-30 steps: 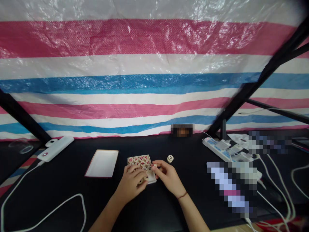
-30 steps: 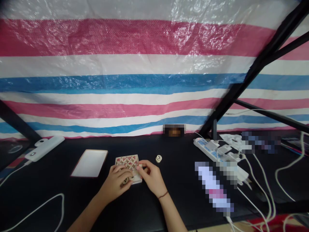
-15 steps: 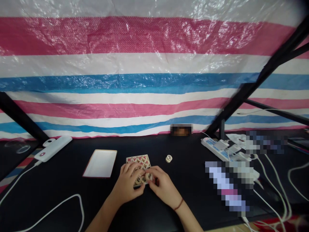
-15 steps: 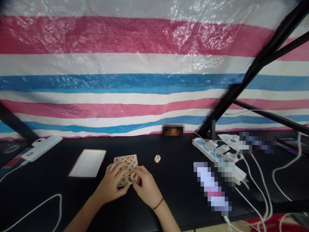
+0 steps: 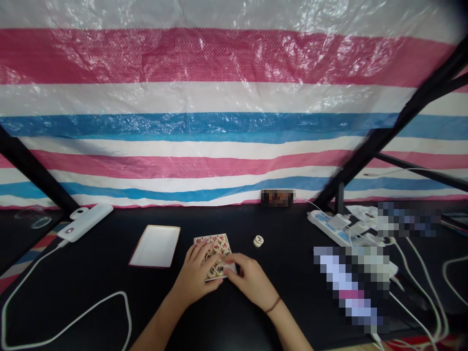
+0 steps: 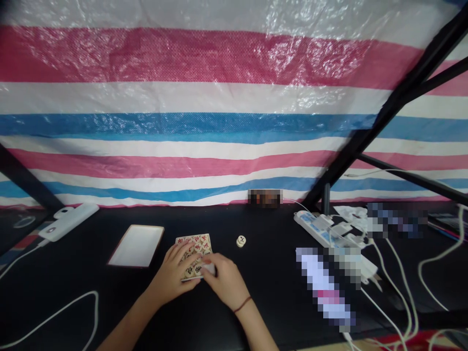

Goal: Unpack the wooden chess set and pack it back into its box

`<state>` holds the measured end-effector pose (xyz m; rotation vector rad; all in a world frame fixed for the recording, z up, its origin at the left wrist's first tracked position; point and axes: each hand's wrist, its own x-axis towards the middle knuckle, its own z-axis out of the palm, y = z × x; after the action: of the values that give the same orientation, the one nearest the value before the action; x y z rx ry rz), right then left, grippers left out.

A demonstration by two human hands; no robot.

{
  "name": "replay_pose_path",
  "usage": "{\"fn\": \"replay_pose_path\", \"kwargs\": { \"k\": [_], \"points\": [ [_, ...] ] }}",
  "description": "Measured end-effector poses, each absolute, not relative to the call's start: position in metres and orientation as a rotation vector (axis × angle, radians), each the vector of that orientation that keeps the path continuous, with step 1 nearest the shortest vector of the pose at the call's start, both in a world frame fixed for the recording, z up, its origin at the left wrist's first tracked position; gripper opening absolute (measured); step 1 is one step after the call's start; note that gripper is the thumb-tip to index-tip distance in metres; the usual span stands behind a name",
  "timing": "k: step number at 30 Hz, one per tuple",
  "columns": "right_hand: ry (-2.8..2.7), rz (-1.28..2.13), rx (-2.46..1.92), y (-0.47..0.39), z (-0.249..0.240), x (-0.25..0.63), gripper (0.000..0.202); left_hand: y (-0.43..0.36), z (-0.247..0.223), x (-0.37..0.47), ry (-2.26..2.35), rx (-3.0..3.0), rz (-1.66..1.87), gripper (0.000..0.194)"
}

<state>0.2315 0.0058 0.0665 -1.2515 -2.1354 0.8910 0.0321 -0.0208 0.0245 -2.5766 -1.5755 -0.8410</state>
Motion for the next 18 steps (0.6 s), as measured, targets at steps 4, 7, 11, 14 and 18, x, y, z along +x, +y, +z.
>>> {"fn": "replay_pose_path", "kwargs": {
  "k": [4, 7, 11, 14, 18],
  "points": [
    [-1.979, 0.485, -1.568, 0.033, 0.063, 0.254, 0.033, -0.022, 0.029, 0.032, -1.547, -2.636, -0.778, 0.035],
    [-1.998, 0.324, -1.880, 0.052, 0.053, 0.268, 0.047, -0.022, 0.029, 0.033, -1.542, -2.632, -0.772, 0.028],
    [-2.092, 0.344, -1.905, 0.062, 0.036, 0.276, 0.037, -0.023, 0.028, 0.033, -1.525, -2.645, -0.759, 0.027],
    [-2.054, 0.354, -1.804, 0.060, 0.031, 0.277, 0.032, -0.023, 0.030, 0.033, -1.507, -2.616, -0.755, 0.037],
    [-1.883, 0.679, -1.510, 0.055, 0.043, 0.266, 0.027, -0.017, 0.039, 0.038, -1.527, -2.541, -0.867, 0.056]
  ]
}}
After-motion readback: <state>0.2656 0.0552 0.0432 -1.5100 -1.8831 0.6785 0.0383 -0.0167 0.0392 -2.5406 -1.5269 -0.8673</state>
